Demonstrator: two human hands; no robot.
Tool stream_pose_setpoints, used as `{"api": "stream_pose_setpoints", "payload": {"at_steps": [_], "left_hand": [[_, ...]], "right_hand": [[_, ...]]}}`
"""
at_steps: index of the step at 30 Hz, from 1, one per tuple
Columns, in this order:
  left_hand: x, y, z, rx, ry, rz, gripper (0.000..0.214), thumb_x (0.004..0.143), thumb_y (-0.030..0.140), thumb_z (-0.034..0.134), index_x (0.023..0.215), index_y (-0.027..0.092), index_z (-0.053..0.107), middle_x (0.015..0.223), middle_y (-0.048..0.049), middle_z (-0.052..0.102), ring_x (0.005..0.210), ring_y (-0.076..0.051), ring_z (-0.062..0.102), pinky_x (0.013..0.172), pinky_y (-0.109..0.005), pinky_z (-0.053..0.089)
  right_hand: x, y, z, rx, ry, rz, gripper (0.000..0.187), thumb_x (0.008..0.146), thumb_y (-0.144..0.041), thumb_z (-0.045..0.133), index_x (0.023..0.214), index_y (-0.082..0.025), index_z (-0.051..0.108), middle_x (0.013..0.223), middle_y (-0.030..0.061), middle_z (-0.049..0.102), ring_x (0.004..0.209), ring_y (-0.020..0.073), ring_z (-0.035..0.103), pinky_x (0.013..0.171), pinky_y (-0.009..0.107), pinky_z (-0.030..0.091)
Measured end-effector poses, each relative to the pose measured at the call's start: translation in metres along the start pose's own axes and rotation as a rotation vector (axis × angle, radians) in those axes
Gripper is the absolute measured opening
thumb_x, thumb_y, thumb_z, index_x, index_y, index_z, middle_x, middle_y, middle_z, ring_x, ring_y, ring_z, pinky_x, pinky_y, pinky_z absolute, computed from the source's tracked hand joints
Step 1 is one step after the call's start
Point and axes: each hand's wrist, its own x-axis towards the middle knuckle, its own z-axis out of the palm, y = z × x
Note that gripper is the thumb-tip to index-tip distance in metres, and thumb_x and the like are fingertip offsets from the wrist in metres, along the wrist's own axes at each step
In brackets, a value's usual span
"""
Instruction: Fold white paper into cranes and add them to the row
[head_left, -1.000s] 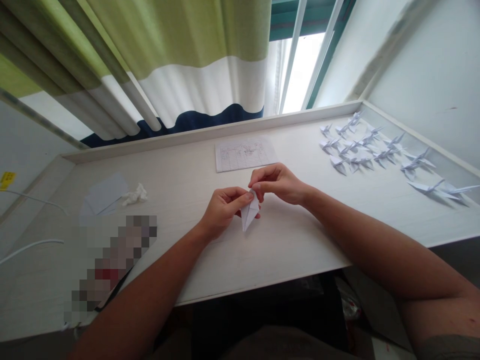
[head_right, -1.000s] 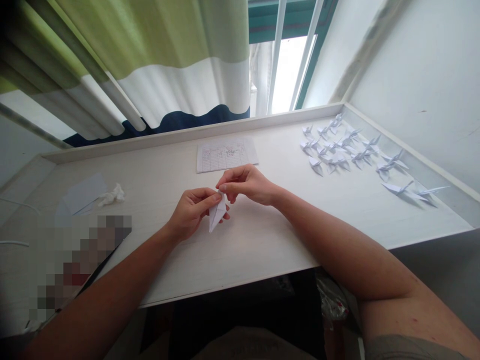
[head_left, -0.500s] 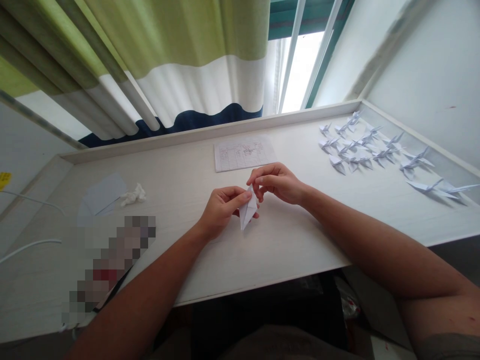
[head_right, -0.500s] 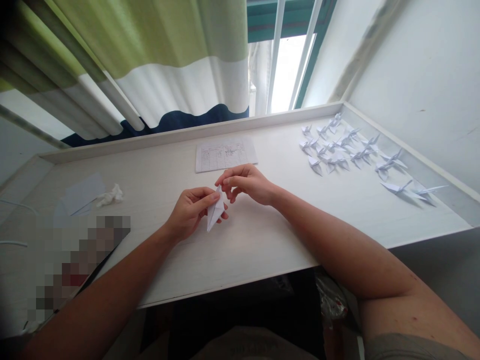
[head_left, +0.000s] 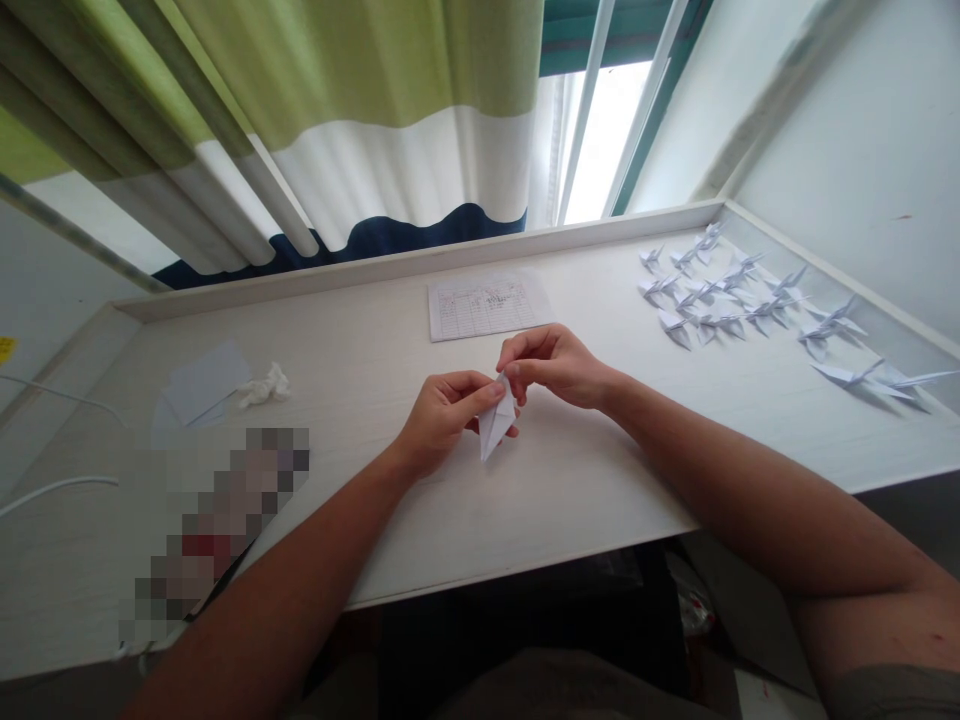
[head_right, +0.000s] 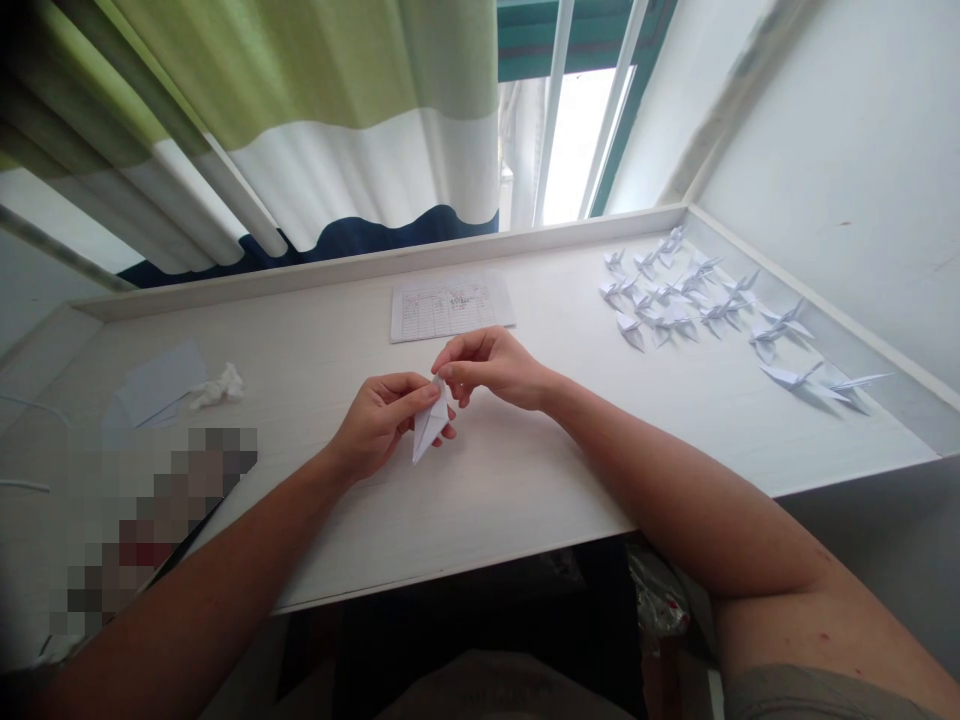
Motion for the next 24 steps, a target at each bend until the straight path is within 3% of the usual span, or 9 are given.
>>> {"api": "stream_pose_setpoints", "payload": {"at_steps": [6, 9, 15, 19, 24], "left_hand": [[0.0, 0.0, 0.0, 0.016, 0.042, 0.025, 0.039, 0.08, 0.053, 0.09, 0.083, 0.016, 0.077, 0.079, -0.0062, 0.079, 0.065, -0.022, 0.079, 0.053, -0.028, 0.061], [0.002, -0.004, 0.0, 0.102, 0.123, 0.068, 0.04, 0.082, 0.055, 0.088, 0.085, 0.016, 0.079, 0.079, -0.0074, 0.08, 0.069, -0.023, 0.078, 0.053, -0.027, 0.06], [0.007, -0.008, -0.005, 0.191, 0.353, 0.191, 0.035, 0.083, 0.053, 0.088, 0.085, 0.018, 0.084, 0.08, -0.0035, 0.078, 0.073, -0.017, 0.07, 0.063, -0.026, 0.059], [0.012, -0.011, -0.01, 0.217, 0.371, 0.23, 0.03, 0.082, 0.049, 0.087, 0.084, 0.019, 0.085, 0.077, -0.0028, 0.077, 0.07, -0.014, 0.064, 0.06, -0.023, 0.052], [0.015, -0.013, -0.011, 0.15, 0.387, 0.219, 0.021, 0.079, 0.039, 0.09, 0.084, 0.019, 0.084, 0.079, -0.0018, 0.077, 0.069, -0.012, 0.062, 0.063, -0.023, 0.049]], "right_hand": [[0.0, -0.002, 0.001, -0.054, -0.013, 0.008, 0.024, 0.09, -0.037, 0.085, 0.089, -0.013, 0.081, 0.073, 0.0027, 0.076, 0.06, 0.0114, 0.07, 0.058, 0.023, 0.061], [0.001, 0.0, 0.001, -0.135, 0.028, 0.004, 0.028, 0.091, -0.04, 0.083, 0.083, -0.013, 0.079, 0.072, 0.0025, 0.075, 0.061, 0.0112, 0.069, 0.058, 0.024, 0.062], [0.002, 0.008, 0.004, -0.247, 0.107, 0.091, 0.038, 0.085, -0.048, 0.089, 0.094, -0.015, 0.073, 0.074, 0.0005, 0.073, 0.062, 0.0117, 0.07, 0.057, 0.023, 0.061], [0.003, 0.012, 0.009, -0.237, 0.068, 0.178, 0.045, 0.079, -0.053, 0.092, 0.084, -0.015, 0.068, 0.071, 0.0009, 0.073, 0.065, 0.0137, 0.073, 0.06, 0.024, 0.063], [0.004, 0.014, 0.016, -0.185, 0.102, 0.191, 0.044, 0.071, -0.047, 0.099, 0.078, -0.016, 0.069, 0.071, 0.0019, 0.076, 0.065, 0.0147, 0.075, 0.062, 0.025, 0.062]]}}
